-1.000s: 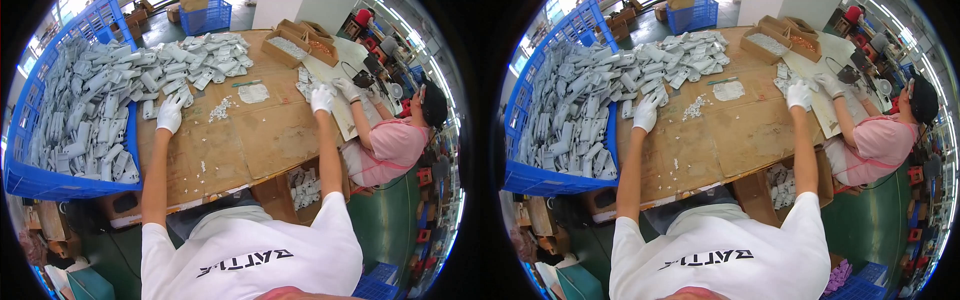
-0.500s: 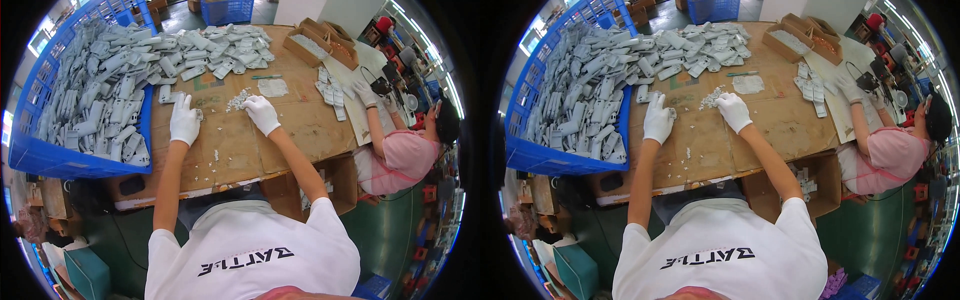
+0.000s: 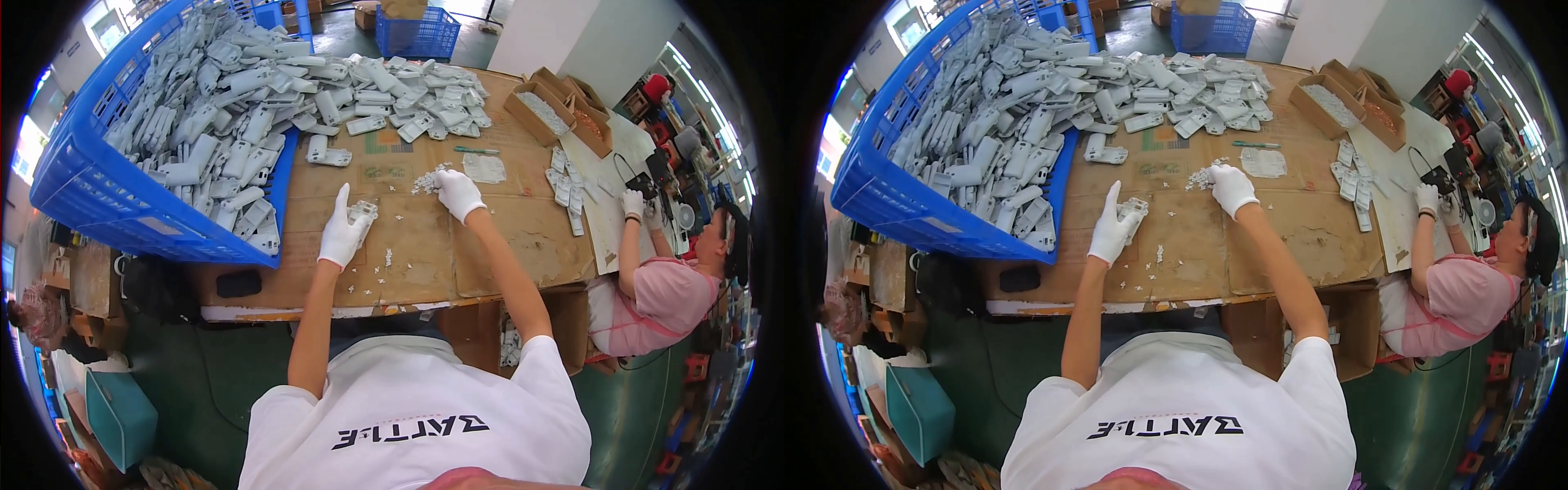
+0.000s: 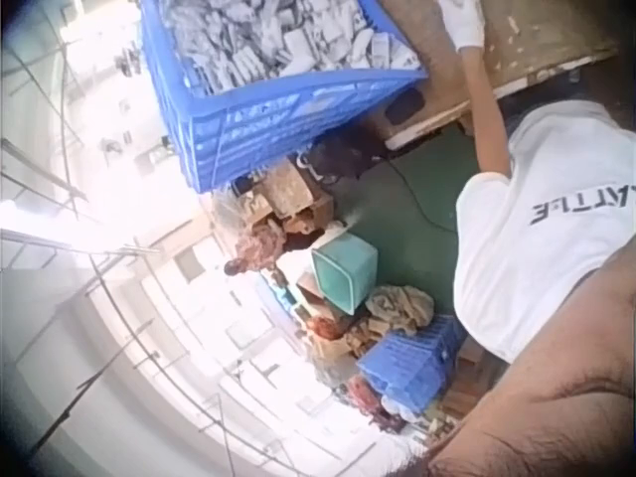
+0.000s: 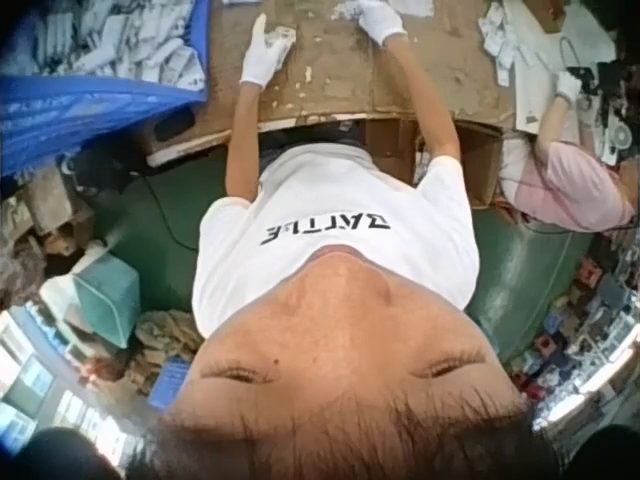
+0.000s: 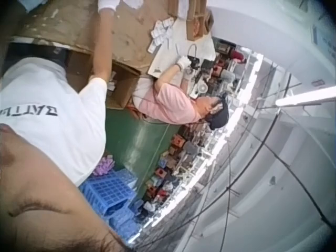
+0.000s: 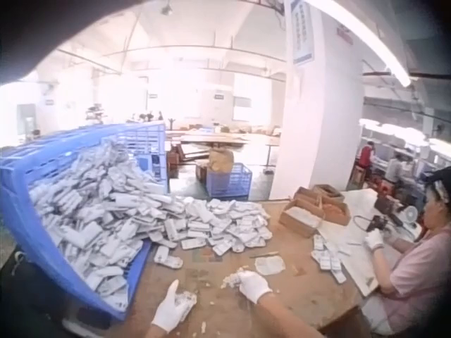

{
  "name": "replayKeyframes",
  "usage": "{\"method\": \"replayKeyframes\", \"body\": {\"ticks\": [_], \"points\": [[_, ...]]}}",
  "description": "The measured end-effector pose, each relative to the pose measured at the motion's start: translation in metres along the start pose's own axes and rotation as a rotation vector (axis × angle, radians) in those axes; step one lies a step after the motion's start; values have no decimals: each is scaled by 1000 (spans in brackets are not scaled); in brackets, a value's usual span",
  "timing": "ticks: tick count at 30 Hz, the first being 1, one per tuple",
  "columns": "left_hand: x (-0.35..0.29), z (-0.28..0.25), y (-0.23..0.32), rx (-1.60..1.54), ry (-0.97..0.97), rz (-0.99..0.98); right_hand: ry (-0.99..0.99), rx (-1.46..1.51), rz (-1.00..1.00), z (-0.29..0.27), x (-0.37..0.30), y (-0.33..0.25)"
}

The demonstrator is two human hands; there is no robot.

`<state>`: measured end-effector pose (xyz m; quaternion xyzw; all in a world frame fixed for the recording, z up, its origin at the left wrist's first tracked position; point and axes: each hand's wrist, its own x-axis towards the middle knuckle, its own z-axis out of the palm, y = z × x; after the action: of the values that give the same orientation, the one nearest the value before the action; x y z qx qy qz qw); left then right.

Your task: The person assembles small white plastic components into a larger housing component by hand at a factory workbench.

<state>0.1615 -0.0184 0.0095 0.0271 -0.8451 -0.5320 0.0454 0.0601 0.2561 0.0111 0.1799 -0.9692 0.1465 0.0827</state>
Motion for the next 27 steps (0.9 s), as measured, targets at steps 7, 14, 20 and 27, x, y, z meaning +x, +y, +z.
{"method": "replayKeyframes", "body": {"ticks": [7, 14, 20, 27], "points": [[-21, 14, 20, -555, 52, -115, 28, -76, 158, -8, -13, -1], [-32, 29, 32, -269, 117, 40, 355, 705, 17, -32, -44, -96], [-38, 36, 45, -193, 177, 68, 377, 680, -38, -30, -54, -134], [-35, 42, 49, -159, 231, 61, 347, 616, -28, -13, -55, -135]]}}
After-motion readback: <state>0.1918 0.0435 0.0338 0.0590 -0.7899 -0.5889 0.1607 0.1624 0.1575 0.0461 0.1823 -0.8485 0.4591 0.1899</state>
